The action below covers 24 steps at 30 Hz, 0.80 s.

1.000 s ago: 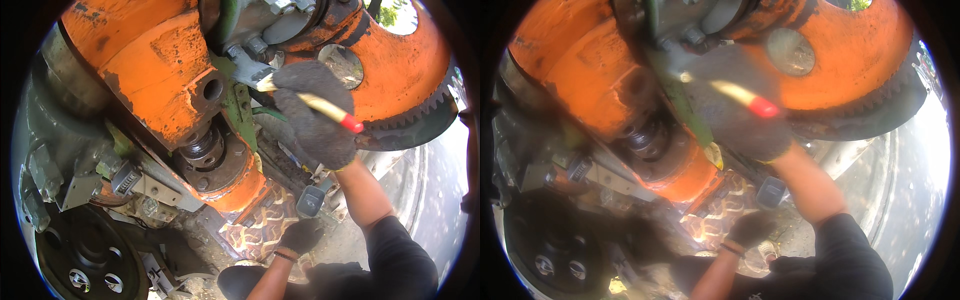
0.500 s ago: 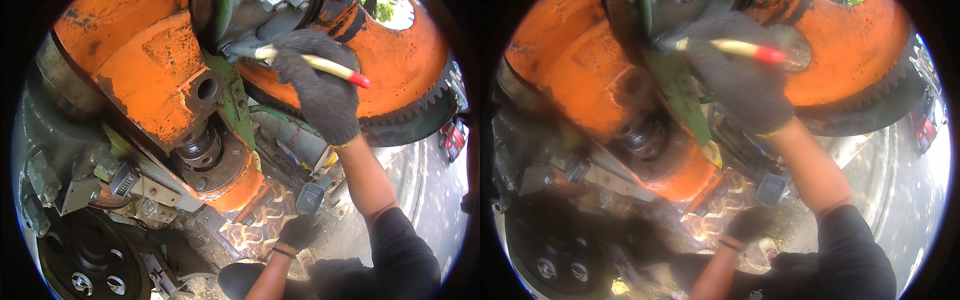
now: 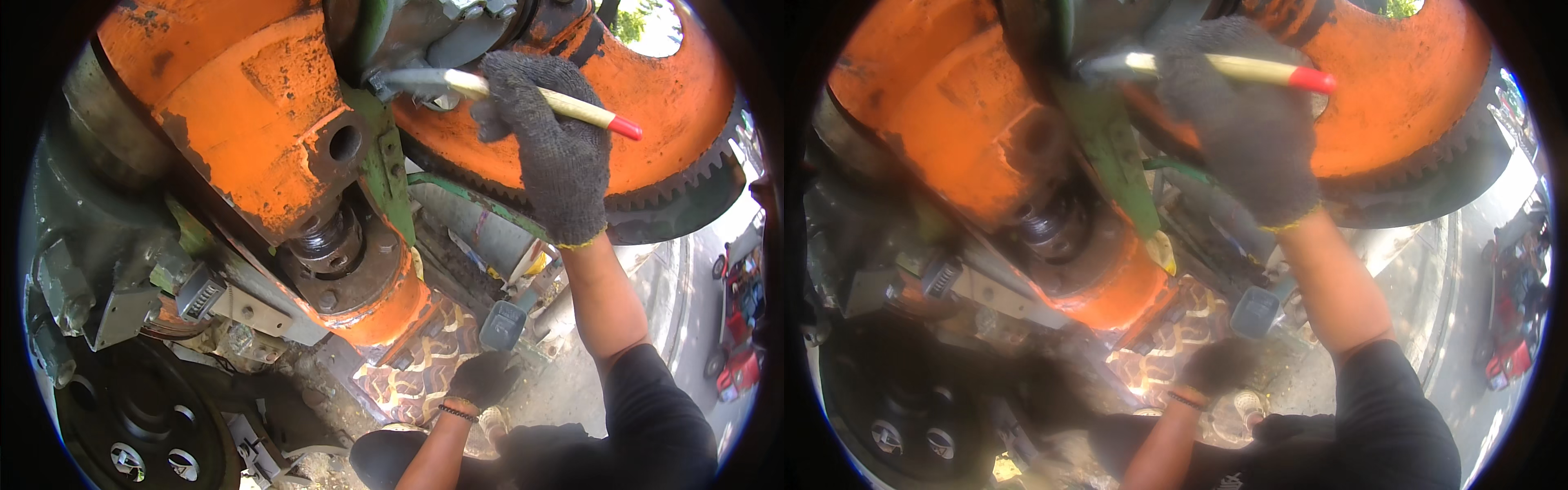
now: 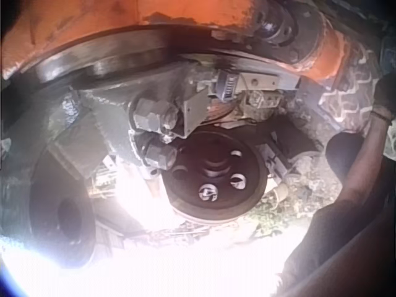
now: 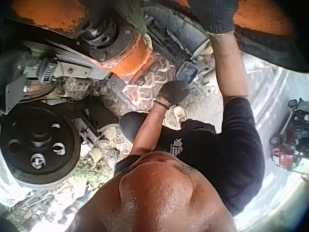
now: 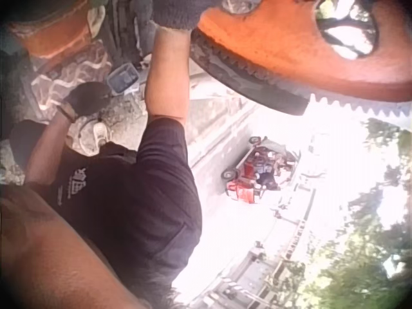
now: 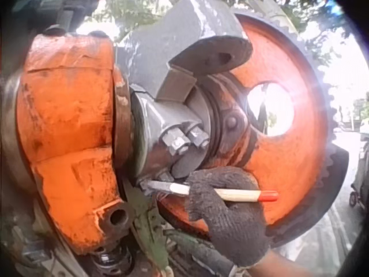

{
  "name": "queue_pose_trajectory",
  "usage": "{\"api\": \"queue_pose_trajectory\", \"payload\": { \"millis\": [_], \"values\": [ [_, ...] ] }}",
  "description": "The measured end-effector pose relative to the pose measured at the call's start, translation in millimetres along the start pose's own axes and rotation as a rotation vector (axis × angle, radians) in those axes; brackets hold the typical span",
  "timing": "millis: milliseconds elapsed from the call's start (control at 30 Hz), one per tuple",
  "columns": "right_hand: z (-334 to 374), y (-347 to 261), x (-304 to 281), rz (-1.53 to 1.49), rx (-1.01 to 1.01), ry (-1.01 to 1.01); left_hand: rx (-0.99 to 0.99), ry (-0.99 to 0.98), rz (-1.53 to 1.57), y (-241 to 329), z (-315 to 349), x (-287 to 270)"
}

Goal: The person paints a large orange and green mechanical assembly with a brush, repeatedly dipping the brush into a small container to apply green paint to bolts, brackets, and the gear rim.

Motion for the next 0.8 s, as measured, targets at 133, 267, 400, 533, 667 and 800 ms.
{"api": "queue_pose_trajectory", "payload": {
  "millis": [133,267,400,533,667,800],
  "values": [
    [1.9,-21.2,9.2,0.012,-0.532,0.0,-0.005,0.027,0.003,5.0,-1.2,-6.1],
    [12.3,-39.7,8.8,0.135,-0.509,-0.099,-0.006,0.035,0.009,1.4,-0.4,-5.2],
    [18.4,-43.4,24.2,0.121,-0.449,-0.248,-0.09,0.037,0.065,17.8,5.6,-26.4],
    [28.7,-53.3,13.1,0.009,-0.352,-0.334,-0.086,0.033,0.073,18.0,12.8,-30.2],
    [21.3,-54.0,23.3,0.072,-0.384,-0.282,-0.07,0.006,0.074,18.1,9.8,-26.3],
    [28.7,-47.9,16.8,0.077,-0.442,-0.172,-0.078,0.039,0.061,15.5,15.1,-30.5]
  ]
}}
Point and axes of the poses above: each hand's wrist, its own z-axis away from the middle knuckle, its own x-axis out of the palm, y = z × x, the point moved 7 cm from there along -z, towards the middle knuckle, and after that the axes turned 2 degrees about -y, right-handed, at the moved point
